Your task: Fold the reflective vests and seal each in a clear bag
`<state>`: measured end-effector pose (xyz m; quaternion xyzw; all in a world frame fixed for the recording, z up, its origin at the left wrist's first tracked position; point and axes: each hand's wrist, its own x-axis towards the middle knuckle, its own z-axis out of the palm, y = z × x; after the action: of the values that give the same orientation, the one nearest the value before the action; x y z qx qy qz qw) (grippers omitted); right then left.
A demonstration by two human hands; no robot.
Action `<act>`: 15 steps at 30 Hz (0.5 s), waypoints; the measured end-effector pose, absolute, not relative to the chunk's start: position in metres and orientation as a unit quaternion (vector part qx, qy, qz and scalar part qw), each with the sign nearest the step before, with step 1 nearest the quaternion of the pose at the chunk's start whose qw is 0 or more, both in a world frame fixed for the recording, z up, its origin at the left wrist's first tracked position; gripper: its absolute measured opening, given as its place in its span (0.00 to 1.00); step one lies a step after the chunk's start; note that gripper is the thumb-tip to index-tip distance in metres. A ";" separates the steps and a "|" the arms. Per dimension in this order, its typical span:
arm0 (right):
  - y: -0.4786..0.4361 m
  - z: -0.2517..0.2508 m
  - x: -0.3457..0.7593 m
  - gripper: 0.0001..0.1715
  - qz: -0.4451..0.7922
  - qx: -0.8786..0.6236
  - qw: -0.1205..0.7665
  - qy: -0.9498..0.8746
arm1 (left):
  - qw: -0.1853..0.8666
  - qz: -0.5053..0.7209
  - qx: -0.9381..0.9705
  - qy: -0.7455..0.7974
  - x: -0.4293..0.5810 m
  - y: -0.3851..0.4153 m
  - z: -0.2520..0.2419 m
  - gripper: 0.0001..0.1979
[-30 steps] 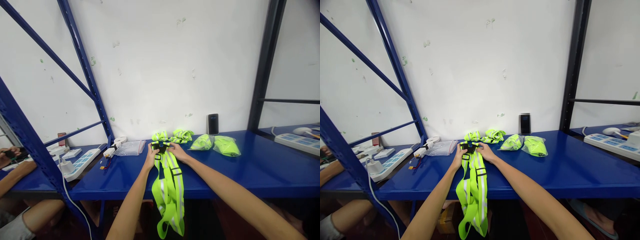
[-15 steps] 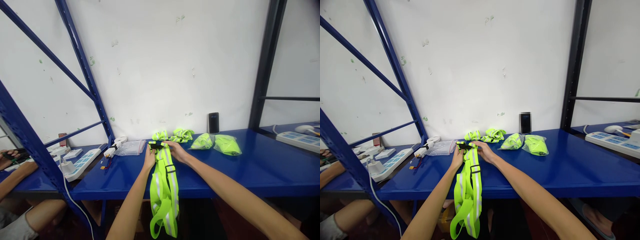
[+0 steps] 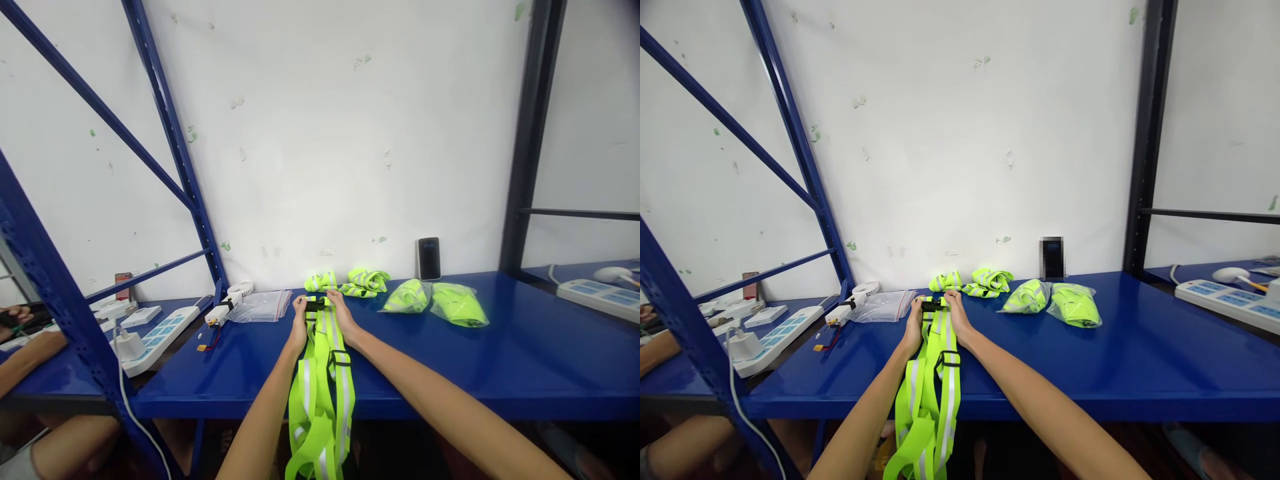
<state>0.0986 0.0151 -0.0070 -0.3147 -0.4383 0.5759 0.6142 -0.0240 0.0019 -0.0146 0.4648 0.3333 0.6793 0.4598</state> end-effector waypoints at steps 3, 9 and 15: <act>0.024 -0.007 0.076 0.20 0.550 -0.346 0.644 -0.404 | 0.473 0.687 0.452 0.315 -0.024 0.006 -0.014 0.25; 0.020 -0.002 0.073 0.17 0.547 -0.322 0.628 -0.450 | 0.460 0.687 0.426 0.368 -0.030 0.014 -0.019 0.25; 0.010 0.003 0.089 0.12 0.611 -0.282 0.537 -0.509 | 0.539 0.681 0.356 0.345 -0.033 0.017 -0.015 0.18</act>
<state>0.0889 0.0099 0.0033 -0.2824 -0.5088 0.6108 0.5369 -0.0334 0.0168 -0.0148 0.3558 0.3454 0.6811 0.5388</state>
